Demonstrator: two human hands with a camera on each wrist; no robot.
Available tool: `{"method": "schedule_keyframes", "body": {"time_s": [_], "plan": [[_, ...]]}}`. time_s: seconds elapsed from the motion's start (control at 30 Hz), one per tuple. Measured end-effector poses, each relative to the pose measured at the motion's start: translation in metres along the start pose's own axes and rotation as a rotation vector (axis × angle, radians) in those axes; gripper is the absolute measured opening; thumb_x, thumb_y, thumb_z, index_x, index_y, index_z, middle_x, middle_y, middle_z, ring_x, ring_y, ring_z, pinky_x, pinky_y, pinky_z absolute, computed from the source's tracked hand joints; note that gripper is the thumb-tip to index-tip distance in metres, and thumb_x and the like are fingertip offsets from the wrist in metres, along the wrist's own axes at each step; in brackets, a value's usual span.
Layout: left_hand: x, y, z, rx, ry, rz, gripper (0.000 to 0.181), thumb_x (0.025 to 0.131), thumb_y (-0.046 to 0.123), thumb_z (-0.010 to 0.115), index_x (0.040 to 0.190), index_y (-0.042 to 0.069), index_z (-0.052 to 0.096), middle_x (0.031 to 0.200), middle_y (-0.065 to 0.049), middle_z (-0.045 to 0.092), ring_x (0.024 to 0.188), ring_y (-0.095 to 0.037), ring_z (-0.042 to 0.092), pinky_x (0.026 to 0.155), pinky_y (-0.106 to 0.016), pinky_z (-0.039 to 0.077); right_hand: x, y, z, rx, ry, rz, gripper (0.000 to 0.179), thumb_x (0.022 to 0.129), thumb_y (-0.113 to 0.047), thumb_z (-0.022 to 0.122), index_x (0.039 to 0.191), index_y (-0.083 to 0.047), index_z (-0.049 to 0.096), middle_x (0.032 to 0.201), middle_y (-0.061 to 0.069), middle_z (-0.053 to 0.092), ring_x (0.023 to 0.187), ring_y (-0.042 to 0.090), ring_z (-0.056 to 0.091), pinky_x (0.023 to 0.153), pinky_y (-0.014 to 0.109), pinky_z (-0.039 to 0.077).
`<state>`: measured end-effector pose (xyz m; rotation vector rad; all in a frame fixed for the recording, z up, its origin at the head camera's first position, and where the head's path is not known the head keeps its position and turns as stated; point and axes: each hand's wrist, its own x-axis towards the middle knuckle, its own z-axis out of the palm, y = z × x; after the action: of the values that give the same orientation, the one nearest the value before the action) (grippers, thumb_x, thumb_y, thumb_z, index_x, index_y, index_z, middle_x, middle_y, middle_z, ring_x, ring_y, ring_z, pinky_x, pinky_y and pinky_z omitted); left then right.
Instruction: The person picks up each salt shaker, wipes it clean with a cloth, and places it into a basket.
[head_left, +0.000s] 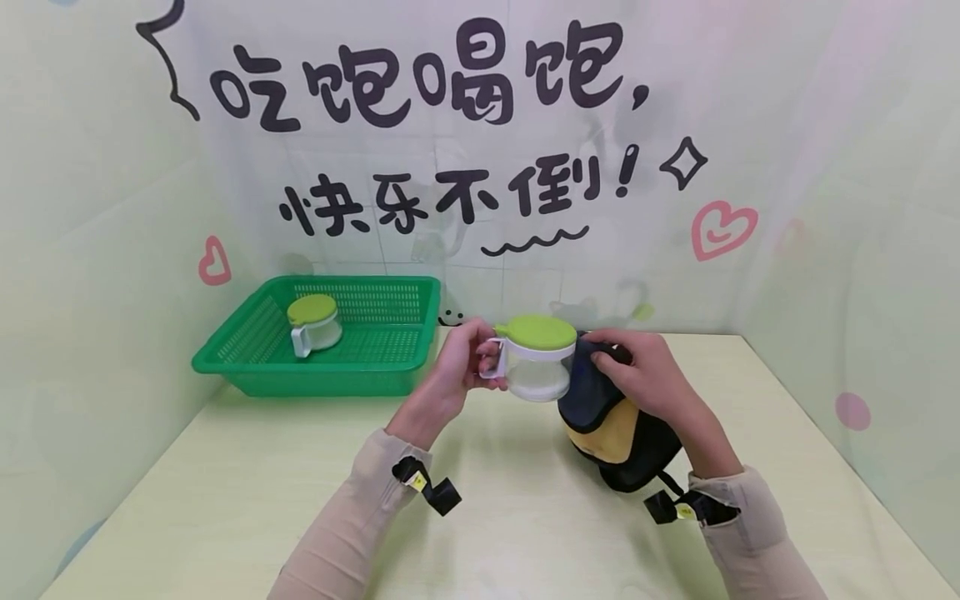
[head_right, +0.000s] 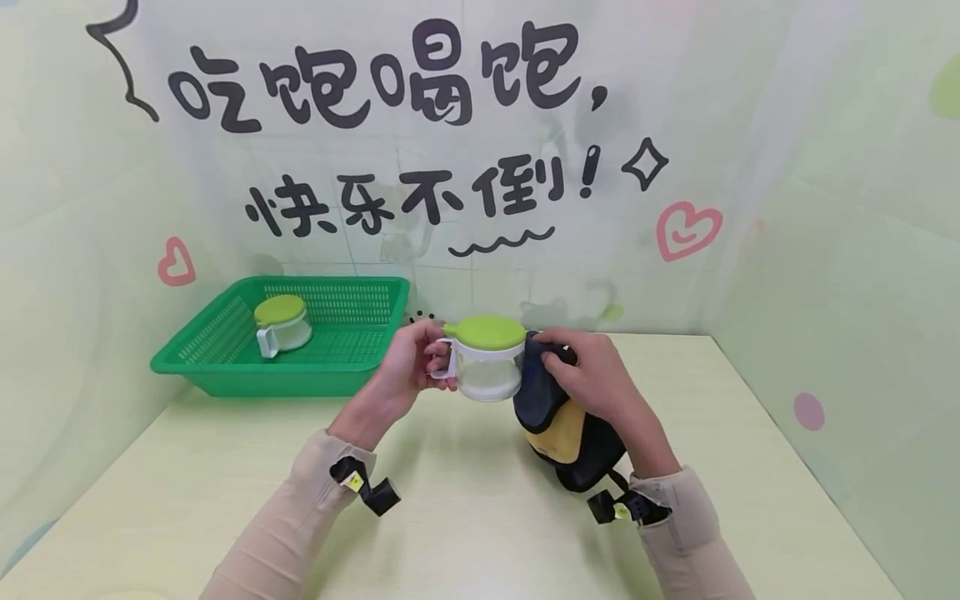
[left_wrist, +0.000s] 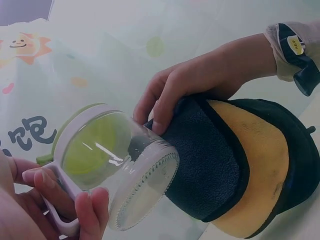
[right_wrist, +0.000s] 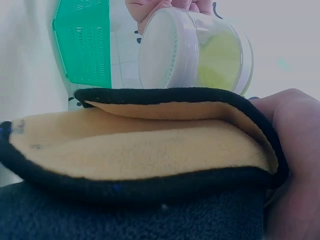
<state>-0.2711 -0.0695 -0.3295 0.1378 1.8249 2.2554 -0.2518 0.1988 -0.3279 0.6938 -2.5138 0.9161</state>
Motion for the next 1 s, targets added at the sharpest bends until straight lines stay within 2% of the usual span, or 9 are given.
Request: {"method": "schedule_keyframes", "body": {"time_s": [0.1, 0.3, 0.47, 0.73, 0.87, 1.0], "plan": [[-0.0004, 0.0014, 0.0011, -0.004, 0.000, 0.008, 0.026, 0.086, 0.019, 0.043, 0.061, 0.018, 0.038, 0.053, 0.004, 0.038, 0.044, -0.018, 0.058, 0.052, -0.027, 0.050, 0.0007, -0.0006, -0.0012, -0.001, 0.011, -0.010, 0.023, 0.094, -0.005, 0.066, 0.114, -0.008, 0.076, 0.111, 0.011, 0.078, 0.092, 0.023, 0.069, 0.083, 0.041, 0.055], [-0.0041, 0.0034, 0.0009, -0.018, 0.011, 0.009, 0.028, 0.088, 0.020, 0.042, 0.061, 0.017, 0.037, 0.054, 0.003, 0.038, 0.046, -0.020, 0.059, 0.052, -0.027, 0.048, -0.0004, -0.0002, 0.0013, 0.010, -0.067, -0.021, 0.023, 0.094, -0.006, 0.068, 0.116, -0.007, 0.076, 0.113, 0.010, 0.077, 0.099, 0.024, 0.071, 0.087, 0.043, 0.057], [-0.0059, 0.0050, 0.0009, -0.029, 0.011, 0.015, 0.029, 0.090, 0.021, 0.042, 0.061, 0.016, 0.038, 0.054, 0.003, 0.038, 0.046, -0.019, 0.060, 0.053, -0.028, 0.048, -0.0019, 0.0018, 0.0027, -0.011, -0.117, -0.022, 0.023, 0.094, -0.006, 0.067, 0.114, -0.009, 0.077, 0.111, 0.008, 0.078, 0.094, 0.019, 0.068, 0.084, 0.038, 0.056], [-0.0053, 0.0035, 0.0009, -0.007, 0.003, 0.009, 0.028, 0.088, 0.021, 0.042, 0.061, 0.016, 0.037, 0.053, 0.003, 0.038, 0.046, -0.019, 0.060, 0.053, -0.028, 0.048, -0.0044, 0.0036, 0.0039, 0.003, -0.144, -0.022, 0.024, 0.093, -0.005, 0.065, 0.113, -0.010, 0.077, 0.108, 0.007, 0.078, 0.081, 0.012, 0.062, 0.075, 0.029, 0.053], [-0.0062, 0.0049, 0.0022, 0.004, -0.002, 0.023, 0.028, 0.087, 0.020, 0.042, 0.060, 0.017, 0.036, 0.053, 0.003, 0.038, 0.046, -0.019, 0.059, 0.053, -0.028, 0.046, -0.0036, 0.0047, 0.0034, -0.001, -0.155, -0.040, 0.025, 0.093, -0.004, 0.064, 0.113, -0.009, 0.077, 0.108, 0.008, 0.078, 0.082, 0.012, 0.062, 0.077, 0.031, 0.053], [-0.0071, 0.0060, 0.0021, 0.011, -0.003, 0.031, 0.028, 0.087, 0.021, 0.042, 0.060, 0.017, 0.036, 0.053, 0.003, 0.038, 0.046, -0.019, 0.059, 0.053, -0.029, 0.047, -0.0022, 0.0045, 0.0044, -0.003, -0.175, -0.044, 0.026, 0.094, -0.004, 0.063, 0.116, -0.009, 0.077, 0.112, 0.008, 0.078, 0.092, 0.016, 0.068, 0.085, 0.038, 0.056]]}}
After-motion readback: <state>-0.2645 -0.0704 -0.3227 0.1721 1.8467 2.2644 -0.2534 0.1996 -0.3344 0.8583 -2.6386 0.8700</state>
